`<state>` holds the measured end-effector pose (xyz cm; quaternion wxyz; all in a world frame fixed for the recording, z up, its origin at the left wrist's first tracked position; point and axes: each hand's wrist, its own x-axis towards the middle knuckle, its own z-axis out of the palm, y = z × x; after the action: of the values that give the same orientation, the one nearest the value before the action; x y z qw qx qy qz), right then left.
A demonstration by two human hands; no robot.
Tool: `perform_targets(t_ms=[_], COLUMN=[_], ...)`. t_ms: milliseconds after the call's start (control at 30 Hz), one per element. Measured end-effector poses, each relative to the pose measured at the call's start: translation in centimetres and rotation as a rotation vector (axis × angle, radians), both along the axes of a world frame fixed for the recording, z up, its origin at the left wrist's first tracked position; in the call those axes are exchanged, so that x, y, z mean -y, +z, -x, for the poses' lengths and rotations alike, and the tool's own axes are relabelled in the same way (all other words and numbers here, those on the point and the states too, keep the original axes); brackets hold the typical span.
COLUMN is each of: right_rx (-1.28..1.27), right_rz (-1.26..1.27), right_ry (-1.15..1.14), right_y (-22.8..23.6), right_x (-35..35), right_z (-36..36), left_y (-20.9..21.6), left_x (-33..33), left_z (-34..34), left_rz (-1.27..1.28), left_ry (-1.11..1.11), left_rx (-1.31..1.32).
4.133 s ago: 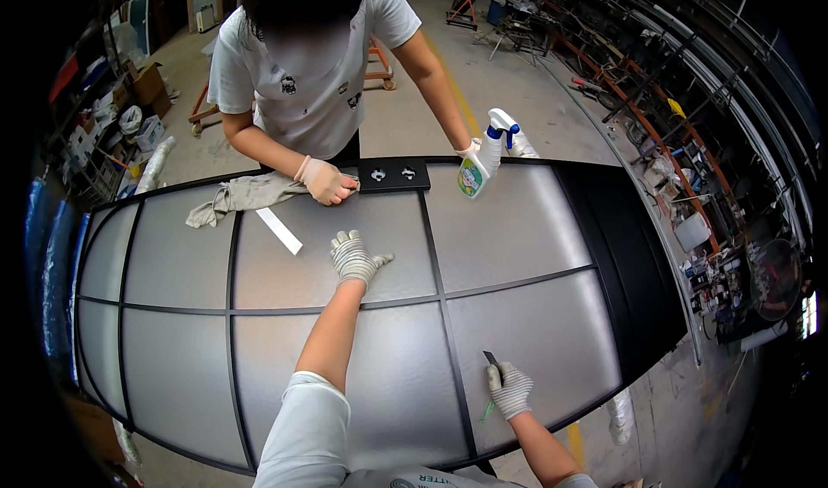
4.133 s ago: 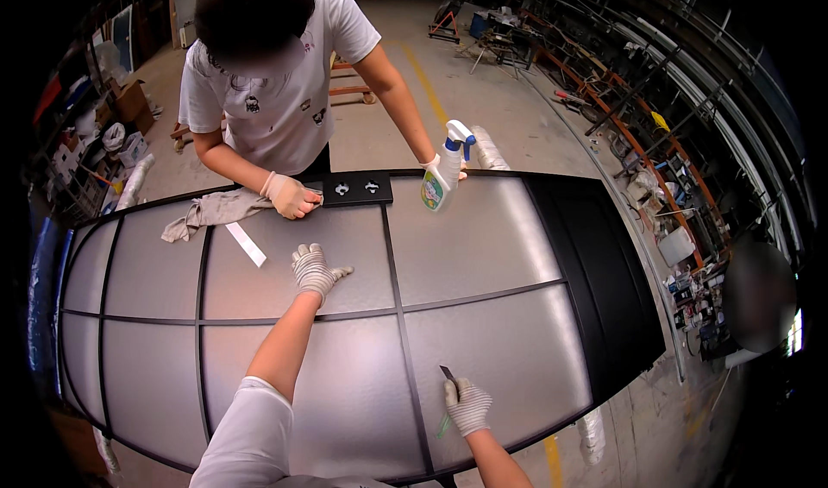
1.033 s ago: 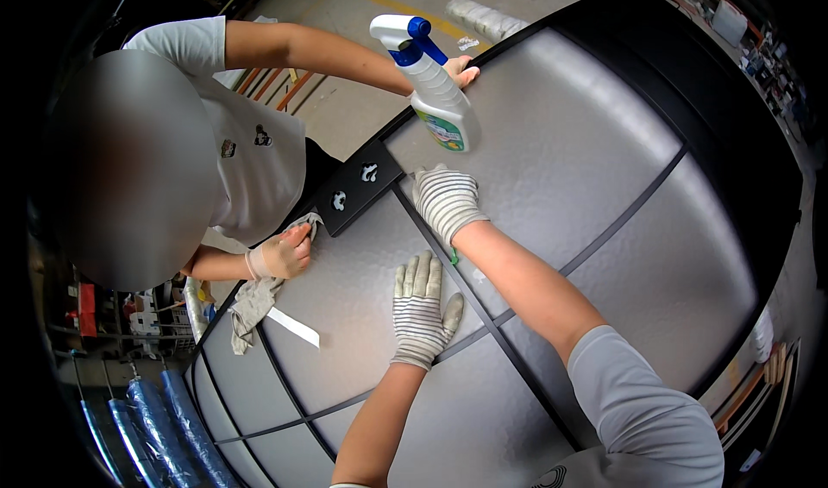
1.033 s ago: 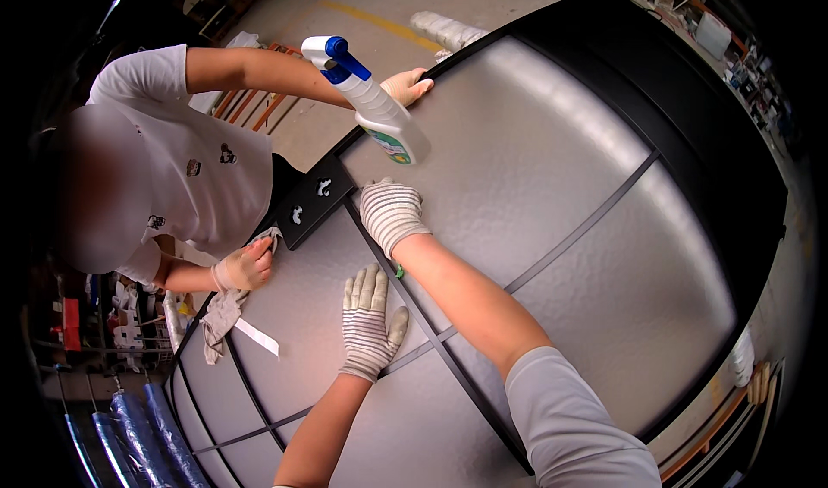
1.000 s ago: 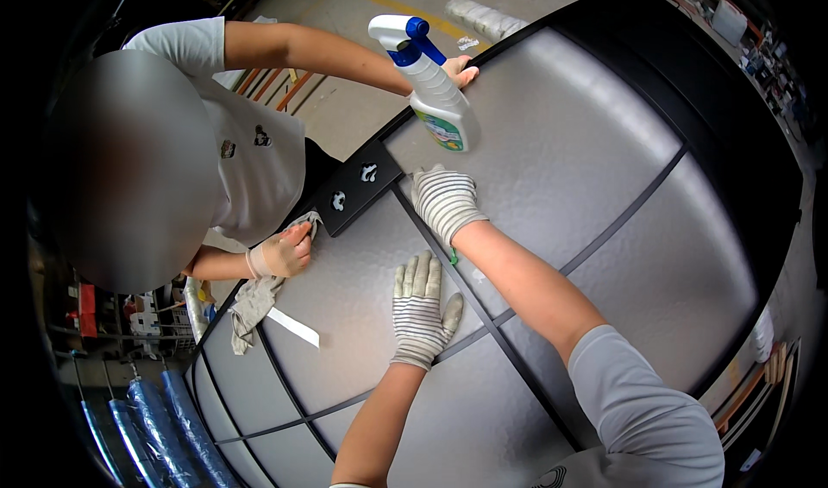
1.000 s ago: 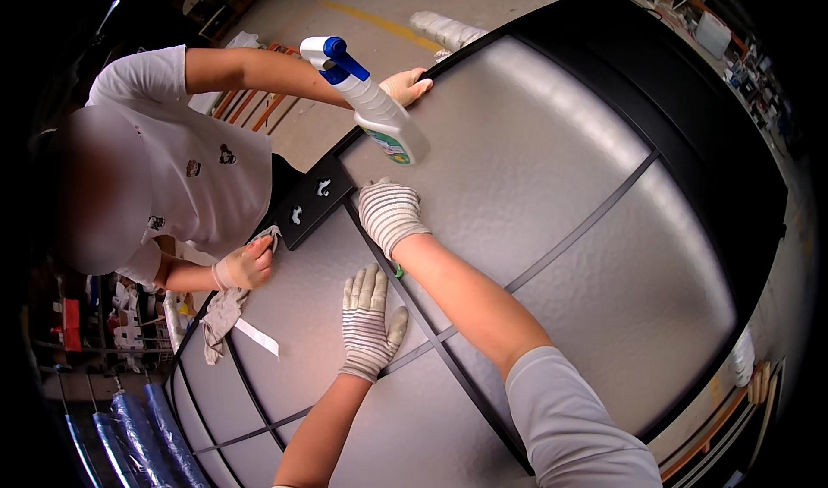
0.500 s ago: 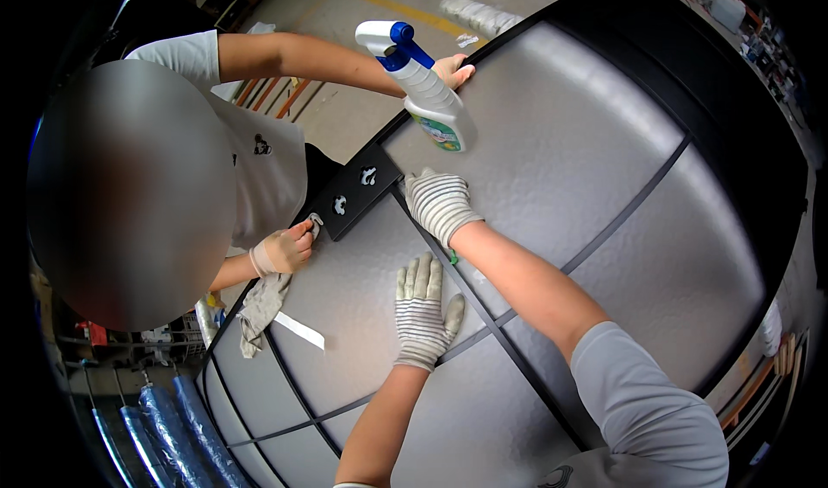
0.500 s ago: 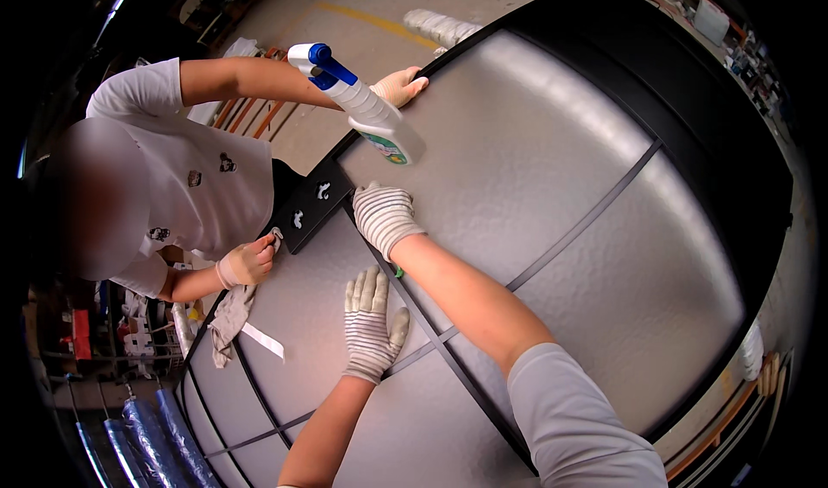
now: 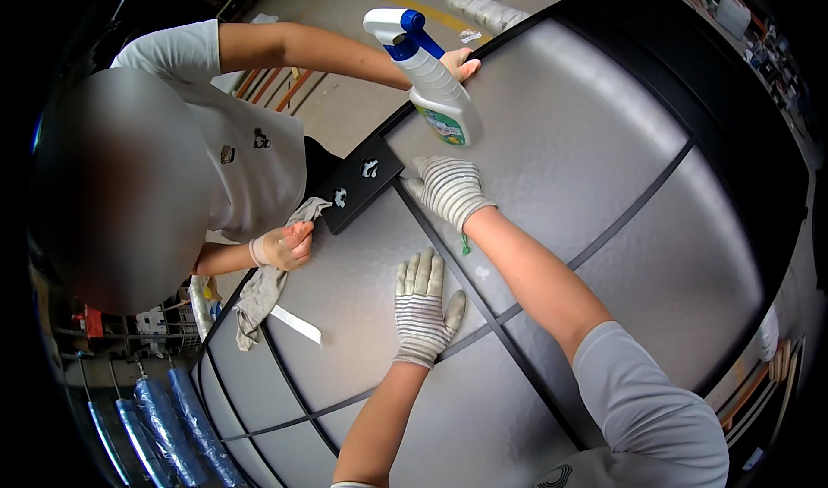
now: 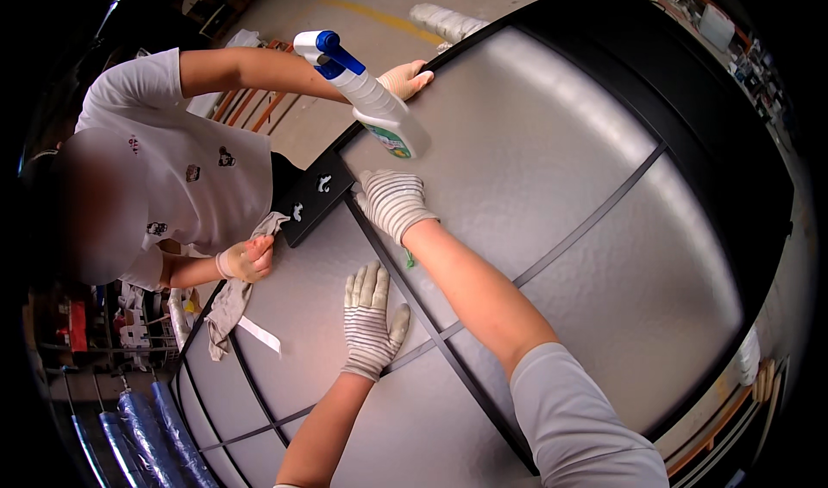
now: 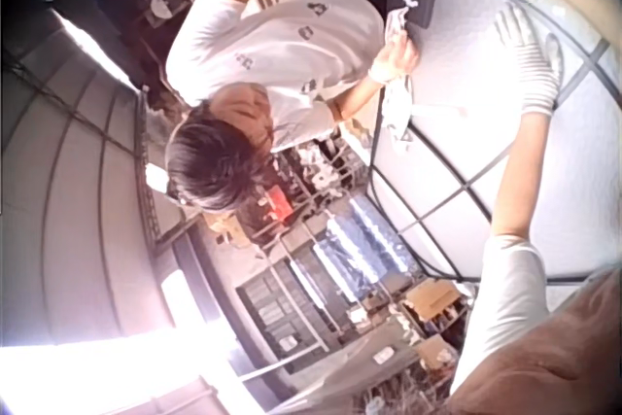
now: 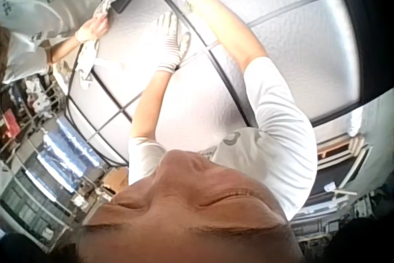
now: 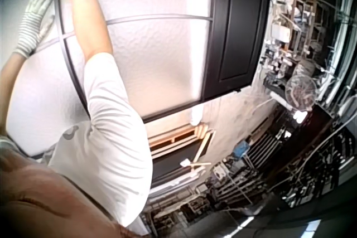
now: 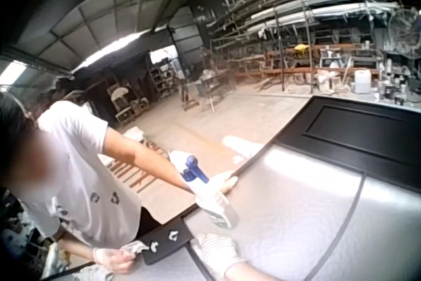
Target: The person uses a utility knife to trim protective film from a large black door panel. They then use a pneumatic air gun to blow dust off the surface. Finally, they apply a white strip of tape to the door's handle area.
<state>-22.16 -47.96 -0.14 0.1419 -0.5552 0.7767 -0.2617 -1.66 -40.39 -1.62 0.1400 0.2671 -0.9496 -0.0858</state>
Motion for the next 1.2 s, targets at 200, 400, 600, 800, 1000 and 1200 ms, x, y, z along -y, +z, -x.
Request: perform_targets(t_ms=[200,400,600,800,1000,1200], right_rx=[1.109,1.758,2.062,1.867,1.97,1.592], right_rz=[0.202,0.269,0.488,0.362,0.287,0.232], right_ry=[-0.213,-0.044,0.021,-0.065,-0.04,0.12], right_y=[-1.5,-2.5,-1.1,-1.3,-1.8,-0.5], right_x=[0.8,1.8,0.9,0.5,1.3,0.3], right_z=[0.8,-0.7,0.2,1.2,0.8,2.6], left_y=[0.3,0.2,-0.1,0.2,0.1,0.4], left_x=[0.0,0.0,0.1,0.1,0.0,0.0], left_z=[0.2,0.2,0.0,0.1,0.2,0.3], left_rz=[-0.021,-0.013,0.0,-0.015,-0.012,-0.016], left_ry=[-0.002,-0.007,-0.007,-0.003,-0.004,-0.007], left_rx=[0.0,-0.004,-0.016,-0.012,-0.017,-0.013])
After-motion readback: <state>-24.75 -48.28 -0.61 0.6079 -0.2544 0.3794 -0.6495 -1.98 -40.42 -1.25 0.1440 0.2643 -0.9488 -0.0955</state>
